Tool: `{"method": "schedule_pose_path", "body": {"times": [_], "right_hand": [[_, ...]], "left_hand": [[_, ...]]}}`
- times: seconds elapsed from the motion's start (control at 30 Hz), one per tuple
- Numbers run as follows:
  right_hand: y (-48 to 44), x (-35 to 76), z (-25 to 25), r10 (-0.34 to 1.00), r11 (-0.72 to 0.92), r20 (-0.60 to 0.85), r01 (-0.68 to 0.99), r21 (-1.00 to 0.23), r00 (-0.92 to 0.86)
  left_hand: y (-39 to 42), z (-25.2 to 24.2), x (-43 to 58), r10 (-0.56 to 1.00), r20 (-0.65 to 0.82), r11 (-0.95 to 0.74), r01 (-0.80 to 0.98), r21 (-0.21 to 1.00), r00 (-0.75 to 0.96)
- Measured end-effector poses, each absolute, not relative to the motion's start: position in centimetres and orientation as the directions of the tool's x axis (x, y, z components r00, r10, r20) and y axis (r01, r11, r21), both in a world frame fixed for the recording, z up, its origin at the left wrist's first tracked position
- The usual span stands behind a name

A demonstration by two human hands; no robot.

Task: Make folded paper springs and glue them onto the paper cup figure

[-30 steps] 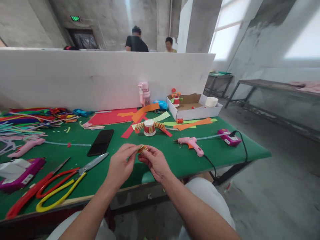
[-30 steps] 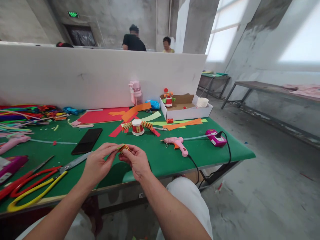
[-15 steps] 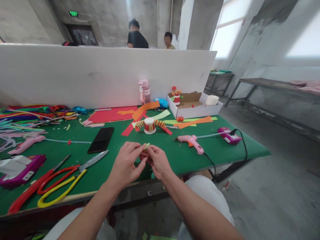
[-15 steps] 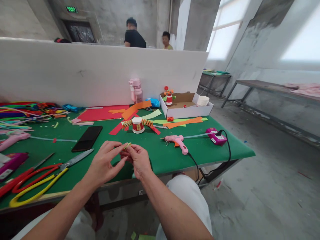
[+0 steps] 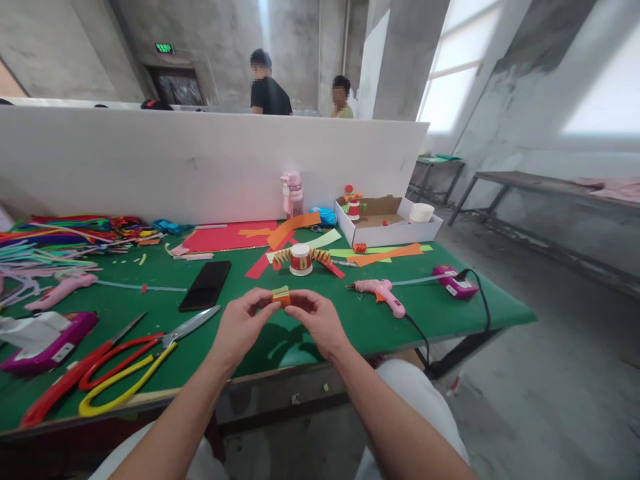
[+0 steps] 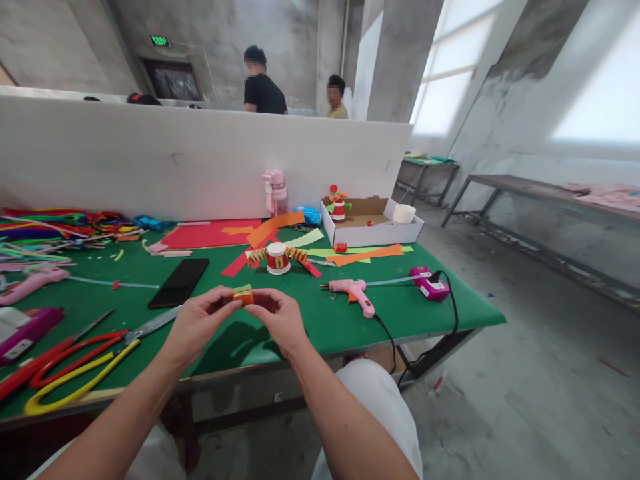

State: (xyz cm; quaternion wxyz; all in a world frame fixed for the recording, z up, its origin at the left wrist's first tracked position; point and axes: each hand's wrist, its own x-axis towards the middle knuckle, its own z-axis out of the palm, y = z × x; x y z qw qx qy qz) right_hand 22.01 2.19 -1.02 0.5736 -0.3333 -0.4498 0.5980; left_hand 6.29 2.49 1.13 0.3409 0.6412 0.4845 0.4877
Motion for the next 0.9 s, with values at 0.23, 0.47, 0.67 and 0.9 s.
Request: {"method": "schedule_pose_path", "body": {"times": [0.23, 0.47, 0.67, 0.9], "right_hand": [[2.4, 22.4, -1.5, 0.976, 0.171, 0.19, -0.159, -0.972, -0.109], [2.3, 22.8, -1.5, 0.965, 0.243, 0.241, 0.004, -0.97, -0.101], [2.3, 22.3, -1.7, 0.99, 0.103, 0.12, -0.192, -0.976, -0.08], [2.4, 22.3, -1.8, 0.993, -0.118, -0.085, -0.525, -0.843, -0.086]], "left_hand": [[2.3, 1.0, 6.5, 0.982, 0.104, -0.127, 0.146, 0.981, 0.157], [2.3, 0.7, 6.9, 0.986, 0.117, -0.136, 0.162, 0.977, 0.123], [2.0, -0.1, 8.3, 0.992, 0.122, -0.12, 0.069, 0.99, -0.02], [2.4, 0.7, 7.5, 0.985, 0.169, -0.171, 0.169, 0.971, 0.025]]}}
